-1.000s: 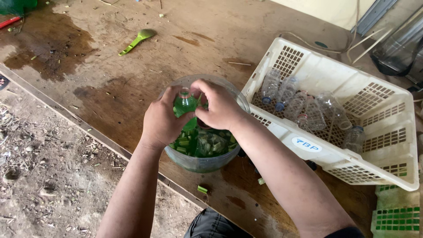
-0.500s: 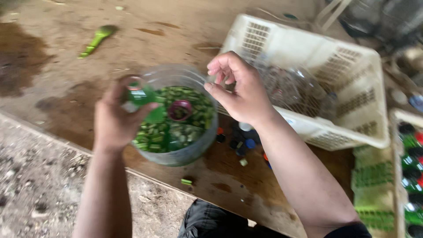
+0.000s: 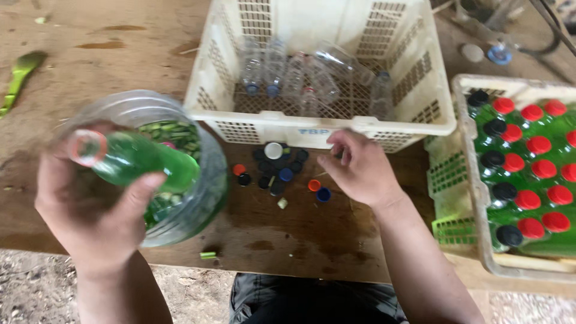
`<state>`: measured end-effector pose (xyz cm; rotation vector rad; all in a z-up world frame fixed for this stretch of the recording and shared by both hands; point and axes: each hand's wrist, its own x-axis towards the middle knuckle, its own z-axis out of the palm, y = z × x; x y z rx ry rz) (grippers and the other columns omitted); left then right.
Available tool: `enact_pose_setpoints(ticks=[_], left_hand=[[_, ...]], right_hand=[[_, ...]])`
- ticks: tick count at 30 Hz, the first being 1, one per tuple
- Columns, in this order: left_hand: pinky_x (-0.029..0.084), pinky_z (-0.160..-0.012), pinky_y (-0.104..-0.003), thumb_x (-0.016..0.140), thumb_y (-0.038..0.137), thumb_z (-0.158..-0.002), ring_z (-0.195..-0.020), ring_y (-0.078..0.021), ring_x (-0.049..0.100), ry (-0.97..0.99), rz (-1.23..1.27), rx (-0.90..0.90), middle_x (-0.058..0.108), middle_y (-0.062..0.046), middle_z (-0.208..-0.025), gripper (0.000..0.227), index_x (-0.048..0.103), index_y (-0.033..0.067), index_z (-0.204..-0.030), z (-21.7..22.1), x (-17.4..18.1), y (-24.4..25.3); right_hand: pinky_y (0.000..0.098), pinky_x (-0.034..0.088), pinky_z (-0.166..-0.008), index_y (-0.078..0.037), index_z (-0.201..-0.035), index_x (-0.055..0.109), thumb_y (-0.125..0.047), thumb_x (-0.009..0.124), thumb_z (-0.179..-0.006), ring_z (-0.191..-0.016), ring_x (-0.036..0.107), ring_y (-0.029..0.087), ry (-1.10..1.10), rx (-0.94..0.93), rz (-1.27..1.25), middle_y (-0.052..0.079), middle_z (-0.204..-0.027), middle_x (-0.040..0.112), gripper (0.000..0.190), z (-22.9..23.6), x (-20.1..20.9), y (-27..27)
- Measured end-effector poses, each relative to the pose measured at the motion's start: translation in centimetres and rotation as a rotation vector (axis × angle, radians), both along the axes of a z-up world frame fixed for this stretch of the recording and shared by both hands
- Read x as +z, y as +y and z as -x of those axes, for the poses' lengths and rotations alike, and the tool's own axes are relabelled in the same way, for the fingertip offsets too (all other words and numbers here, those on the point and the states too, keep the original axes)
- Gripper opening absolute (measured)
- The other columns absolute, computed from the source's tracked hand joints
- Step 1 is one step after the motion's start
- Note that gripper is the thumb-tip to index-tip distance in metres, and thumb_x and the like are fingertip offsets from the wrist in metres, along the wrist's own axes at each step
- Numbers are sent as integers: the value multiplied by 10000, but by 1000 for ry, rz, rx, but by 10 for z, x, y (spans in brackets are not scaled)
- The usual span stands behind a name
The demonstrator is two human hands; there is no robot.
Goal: The person fills clear plastic bottles with chopped green vegetables and liquid using a funnel. They then screw caps onto the filled bottles and place them into a crate.
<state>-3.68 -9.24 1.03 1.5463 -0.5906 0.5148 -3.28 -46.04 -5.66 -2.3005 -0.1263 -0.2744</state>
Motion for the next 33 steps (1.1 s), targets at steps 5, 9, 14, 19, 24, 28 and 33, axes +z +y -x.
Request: enact_pose_setpoints(ticks=[5, 9, 14, 19, 24, 28, 33], left_hand=[[627, -1014, -338, 909, 153, -845, -1207, -180, 707, 7, -144, -106, 675, -64, -1338, 577, 602, 130, -1333, 6, -12, -51], [574, -1111, -399, 915, 141, -738, -1291, -235, 666, 9, -263, -147, 655, -88, -1365, 676, 587, 112, -1328, 21, -37, -89], [602, -1088, -401, 915, 71, -737, -1259, -259, 676, 244, -173, -354, 664, -110, -1342, 636, 633, 102, -1306, 32, -63, -122], [604, -991, -349, 934, 85, -682, -1178, -220, 708, 243, -354, -275, 695, -94, -1289, 671, 636, 94, -1283, 36, -79, -134], [583, -982, -356, 921, 67, -698, -1177, -231, 705, 282, -384, -245, 695, -106, -1285, 619, 652, 76, -1256, 38, -86, -135], [573, -992, -364, 913, 81, -714, -1194, -244, 698, 266, -391, -236, 691, -107, -1289, 600, 649, 71, -1253, 35, -91, -138], [581, -982, -361, 908, 70, -713, -1182, -255, 707, 267, -395, -274, 691, -116, -1290, 613, 650, 66, -1269, 29, -97, -153]], right_hand=[[413, 541, -700, -117, -1036, 689, -288, 794, -812, -793, 679, 276, -2, -29, 215, 91, -886, 669, 301, 19, -51, -19], [441, 531, -774, -122, -1015, 679, -327, 802, -814, -878, 680, 280, 157, -59, 217, 72, -933, 665, 312, 26, -75, -29], [477, 505, -822, -135, -1064, 673, -412, 817, -788, -923, 660, 289, 67, -58, 305, 70, -955, 657, 417, 26, -89, -9], [487, 467, -839, -142, -1007, 688, -425, 838, -727, -970, 636, 287, 87, 21, 542, 70, -938, 645, 426, 10, -98, 10], [460, 456, -886, -155, -931, 696, -300, 789, -825, -995, 635, 248, 112, 41, 575, 32, -935, 650, 202, 5, -94, 15], [352, 548, -809, -107, -963, 673, -117, 752, -800, -893, 686, 198, 43, 94, 79, 36, -940, 694, 182, 15, -79, 3], [268, 534, -668, -68, -1139, 691, 60, 724, -820, -735, 638, 129, 17, 176, -405, 54, -1023, 714, 345, 36, -45, -14]])
